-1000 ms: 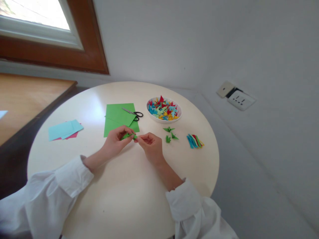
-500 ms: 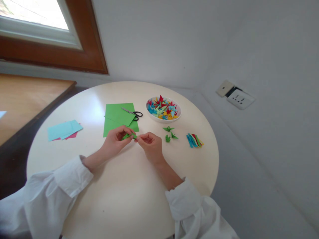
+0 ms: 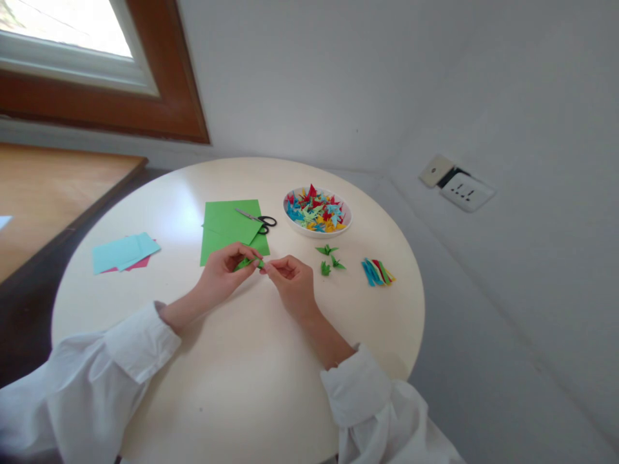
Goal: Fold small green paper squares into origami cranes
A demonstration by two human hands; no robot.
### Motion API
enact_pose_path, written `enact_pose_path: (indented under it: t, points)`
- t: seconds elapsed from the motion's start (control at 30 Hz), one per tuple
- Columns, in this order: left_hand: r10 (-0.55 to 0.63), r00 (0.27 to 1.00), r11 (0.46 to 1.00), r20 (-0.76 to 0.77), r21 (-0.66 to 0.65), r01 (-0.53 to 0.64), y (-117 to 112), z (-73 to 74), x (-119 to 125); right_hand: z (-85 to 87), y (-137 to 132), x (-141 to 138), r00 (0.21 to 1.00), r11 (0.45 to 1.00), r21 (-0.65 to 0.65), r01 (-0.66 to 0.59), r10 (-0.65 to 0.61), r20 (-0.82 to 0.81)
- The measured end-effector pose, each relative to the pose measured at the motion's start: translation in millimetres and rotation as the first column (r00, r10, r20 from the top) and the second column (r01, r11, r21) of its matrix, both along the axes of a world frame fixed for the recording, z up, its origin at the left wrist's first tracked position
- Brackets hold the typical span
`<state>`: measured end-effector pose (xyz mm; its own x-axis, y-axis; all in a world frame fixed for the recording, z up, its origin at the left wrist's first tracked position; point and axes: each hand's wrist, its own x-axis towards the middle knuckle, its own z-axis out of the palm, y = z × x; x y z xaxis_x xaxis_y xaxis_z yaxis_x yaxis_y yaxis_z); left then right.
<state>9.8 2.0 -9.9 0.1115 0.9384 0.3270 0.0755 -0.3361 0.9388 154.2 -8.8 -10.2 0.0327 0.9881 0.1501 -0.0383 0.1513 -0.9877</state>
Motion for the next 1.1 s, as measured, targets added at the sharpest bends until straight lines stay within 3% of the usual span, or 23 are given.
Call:
enact_pose_path:
  t: [0.3,0.7,1.1]
  points:
    - [0.002,1.0,1.0,0.003,-0.003,-0.002,1.0,-0.7,-0.4,-2.7,1.3,0.2,0.999,1.0,-0.005,-0.019,0.018,-0.035]
    - [-0.001,1.0,1.0,0.005,0.01,0.001,1.3,-2.3,-1.1,-0.6,2.9,-2.6,0.98,0.999,-0.036,-0.029,0.022,-0.197]
    - [0.019,0.999,1.0,-0.029,0.022,-0.019,2.9,-3.3,-2.4,-1.6,2.7,-0.3,0.974,0.99,-0.113,-0.085,0.059,-0.22]
